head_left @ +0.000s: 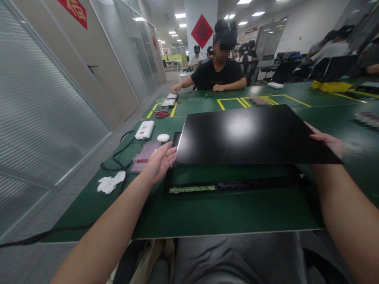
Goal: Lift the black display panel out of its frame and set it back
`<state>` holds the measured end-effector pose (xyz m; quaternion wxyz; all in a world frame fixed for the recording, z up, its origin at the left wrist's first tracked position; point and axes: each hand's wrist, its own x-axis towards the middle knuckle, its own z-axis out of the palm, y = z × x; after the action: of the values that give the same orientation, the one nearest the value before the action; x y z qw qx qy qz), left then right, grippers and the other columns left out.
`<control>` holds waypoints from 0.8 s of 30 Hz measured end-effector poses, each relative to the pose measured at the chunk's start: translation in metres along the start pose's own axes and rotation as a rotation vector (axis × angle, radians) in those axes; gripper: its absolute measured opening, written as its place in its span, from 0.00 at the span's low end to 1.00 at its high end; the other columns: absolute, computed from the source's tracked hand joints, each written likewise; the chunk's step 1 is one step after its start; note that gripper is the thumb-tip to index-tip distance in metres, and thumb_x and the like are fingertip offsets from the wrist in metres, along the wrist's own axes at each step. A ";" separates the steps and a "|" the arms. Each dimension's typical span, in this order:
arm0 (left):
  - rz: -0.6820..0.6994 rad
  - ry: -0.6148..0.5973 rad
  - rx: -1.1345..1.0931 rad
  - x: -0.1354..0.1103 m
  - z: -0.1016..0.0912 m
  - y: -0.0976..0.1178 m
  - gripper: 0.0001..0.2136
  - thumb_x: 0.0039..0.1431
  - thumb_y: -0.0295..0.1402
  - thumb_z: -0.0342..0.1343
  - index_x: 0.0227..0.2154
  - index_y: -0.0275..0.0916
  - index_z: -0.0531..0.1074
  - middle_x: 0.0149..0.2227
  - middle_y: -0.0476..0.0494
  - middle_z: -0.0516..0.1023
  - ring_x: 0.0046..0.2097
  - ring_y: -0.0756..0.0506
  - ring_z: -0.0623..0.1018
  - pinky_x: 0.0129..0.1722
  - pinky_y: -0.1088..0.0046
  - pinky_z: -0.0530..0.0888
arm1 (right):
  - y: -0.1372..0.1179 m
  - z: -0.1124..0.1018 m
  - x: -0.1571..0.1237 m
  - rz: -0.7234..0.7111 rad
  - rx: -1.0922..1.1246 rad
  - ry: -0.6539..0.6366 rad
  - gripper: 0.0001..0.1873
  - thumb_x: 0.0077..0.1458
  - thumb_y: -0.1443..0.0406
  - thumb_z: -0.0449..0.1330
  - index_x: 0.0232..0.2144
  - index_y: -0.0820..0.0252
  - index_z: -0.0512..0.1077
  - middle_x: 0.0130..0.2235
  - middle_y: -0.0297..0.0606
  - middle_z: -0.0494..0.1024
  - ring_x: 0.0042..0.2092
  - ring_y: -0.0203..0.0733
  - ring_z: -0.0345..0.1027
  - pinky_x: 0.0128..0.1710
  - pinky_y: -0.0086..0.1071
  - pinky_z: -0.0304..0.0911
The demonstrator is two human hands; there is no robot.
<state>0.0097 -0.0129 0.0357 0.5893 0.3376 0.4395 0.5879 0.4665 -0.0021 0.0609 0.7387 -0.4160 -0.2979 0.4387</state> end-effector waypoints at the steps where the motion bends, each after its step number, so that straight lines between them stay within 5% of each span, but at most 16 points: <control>1: -0.040 -0.036 -0.004 -0.001 0.000 0.001 0.18 0.60 0.35 0.61 0.50 0.34 0.69 0.48 0.31 0.80 0.48 0.42 0.82 0.48 0.68 0.78 | -0.001 0.002 -0.002 0.008 -0.038 -0.005 0.23 0.34 0.71 0.55 0.36 0.56 0.80 0.45 0.41 0.83 0.51 0.54 0.75 0.49 0.50 0.74; 4: -0.039 -0.069 0.036 -0.004 -0.001 0.005 0.20 0.54 0.31 0.64 0.50 0.33 0.72 0.45 0.34 0.82 0.44 0.43 0.83 0.41 0.71 0.79 | -0.004 0.004 -0.006 0.069 -0.132 -0.029 0.25 0.35 0.73 0.55 0.38 0.57 0.80 0.45 0.41 0.83 0.47 0.52 0.77 0.41 0.46 0.76; 9: 0.014 -0.044 0.115 -0.004 -0.002 0.010 0.26 0.45 0.27 0.64 0.51 0.33 0.76 0.44 0.38 0.83 0.48 0.38 0.81 0.44 0.65 0.79 | 0.001 0.004 -0.006 0.181 -0.160 -0.085 0.24 0.39 0.72 0.57 0.40 0.56 0.79 0.46 0.41 0.82 0.44 0.48 0.78 0.34 0.36 0.76; 15: 0.147 -0.001 0.097 0.000 -0.004 0.015 0.30 0.42 0.30 0.59 0.53 0.36 0.76 0.44 0.42 0.84 0.46 0.37 0.81 0.44 0.63 0.79 | 0.004 0.008 -0.010 0.419 -0.181 -0.178 0.30 0.36 0.71 0.59 0.46 0.55 0.78 0.43 0.42 0.82 0.38 0.48 0.78 0.32 0.39 0.74; 24: 0.263 0.129 0.064 0.005 -0.009 0.014 0.28 0.38 0.31 0.59 0.48 0.36 0.79 0.40 0.45 0.84 0.45 0.38 0.82 0.45 0.66 0.78 | 0.011 0.004 0.001 0.420 -0.149 -0.134 0.27 0.36 0.71 0.59 0.44 0.63 0.76 0.39 0.50 0.82 0.39 0.47 0.78 0.34 0.35 0.76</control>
<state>-0.0048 -0.0083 0.0441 0.4664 0.3724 0.4471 0.6662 0.4596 0.0032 0.0527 0.5770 -0.4924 -0.2848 0.5862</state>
